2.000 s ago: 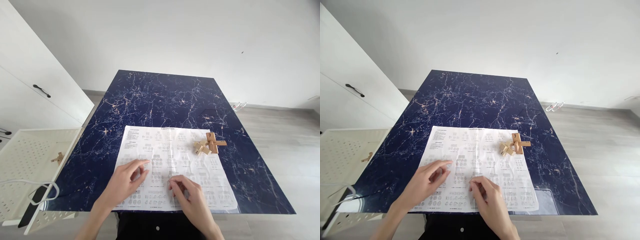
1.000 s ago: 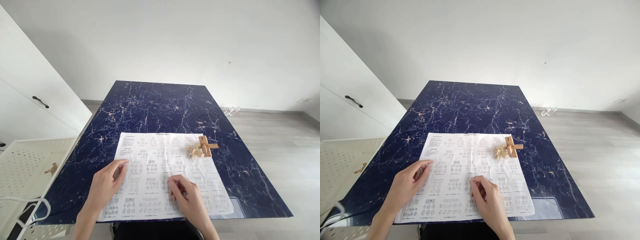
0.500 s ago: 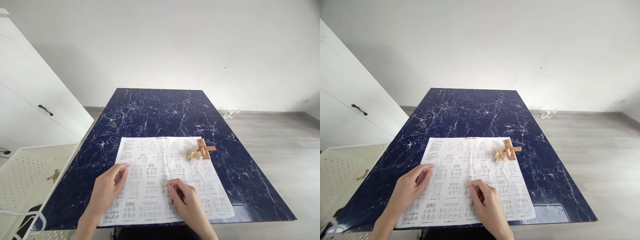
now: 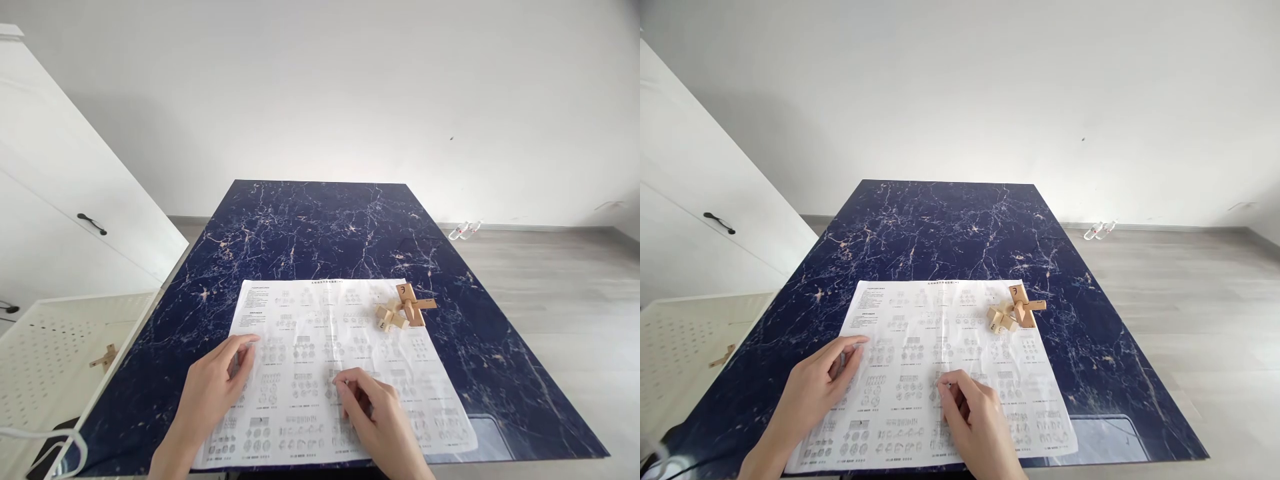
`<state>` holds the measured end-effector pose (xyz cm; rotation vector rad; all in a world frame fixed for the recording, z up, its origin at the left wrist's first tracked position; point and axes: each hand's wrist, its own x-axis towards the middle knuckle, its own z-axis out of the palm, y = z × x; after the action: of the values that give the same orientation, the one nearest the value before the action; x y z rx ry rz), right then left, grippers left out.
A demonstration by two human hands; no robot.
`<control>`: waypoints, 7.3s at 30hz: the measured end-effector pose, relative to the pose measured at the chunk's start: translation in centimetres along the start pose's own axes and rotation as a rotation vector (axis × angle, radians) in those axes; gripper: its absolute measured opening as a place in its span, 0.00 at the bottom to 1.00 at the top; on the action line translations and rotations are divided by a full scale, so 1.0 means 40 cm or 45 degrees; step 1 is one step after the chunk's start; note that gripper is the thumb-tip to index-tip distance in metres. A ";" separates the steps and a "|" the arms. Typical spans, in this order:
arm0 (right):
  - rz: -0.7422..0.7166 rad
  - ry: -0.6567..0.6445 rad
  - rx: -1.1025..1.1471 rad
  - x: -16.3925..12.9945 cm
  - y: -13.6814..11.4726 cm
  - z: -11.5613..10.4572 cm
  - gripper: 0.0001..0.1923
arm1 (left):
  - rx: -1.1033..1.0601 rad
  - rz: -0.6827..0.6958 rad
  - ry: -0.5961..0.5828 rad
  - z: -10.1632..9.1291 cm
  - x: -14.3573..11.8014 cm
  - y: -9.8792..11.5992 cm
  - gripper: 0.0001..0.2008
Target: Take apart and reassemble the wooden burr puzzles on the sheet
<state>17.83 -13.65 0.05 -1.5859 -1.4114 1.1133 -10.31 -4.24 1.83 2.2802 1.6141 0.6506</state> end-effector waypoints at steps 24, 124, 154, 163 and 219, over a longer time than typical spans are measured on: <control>0.010 0.004 0.022 0.001 -0.007 -0.003 0.26 | 0.000 0.012 0.031 0.004 0.006 -0.005 0.16; -0.175 0.675 -0.109 0.236 0.007 -0.408 0.21 | 0.019 0.289 0.096 0.019 0.035 0.022 0.18; -0.534 0.132 -0.137 0.329 -0.006 -0.052 0.11 | -0.957 0.350 -0.449 0.088 0.282 0.091 0.40; -0.409 -0.562 0.619 0.322 -0.050 -0.067 0.45 | -0.768 0.573 -0.242 0.104 0.268 0.083 0.45; -0.709 0.373 -0.253 0.332 -0.011 -0.047 0.07 | -1.162 0.312 -0.446 0.108 0.273 0.069 0.46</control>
<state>19.76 -0.40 -0.64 -1.2950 -1.6513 0.4087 -2.85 5.23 1.58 1.7498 0.6555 0.7742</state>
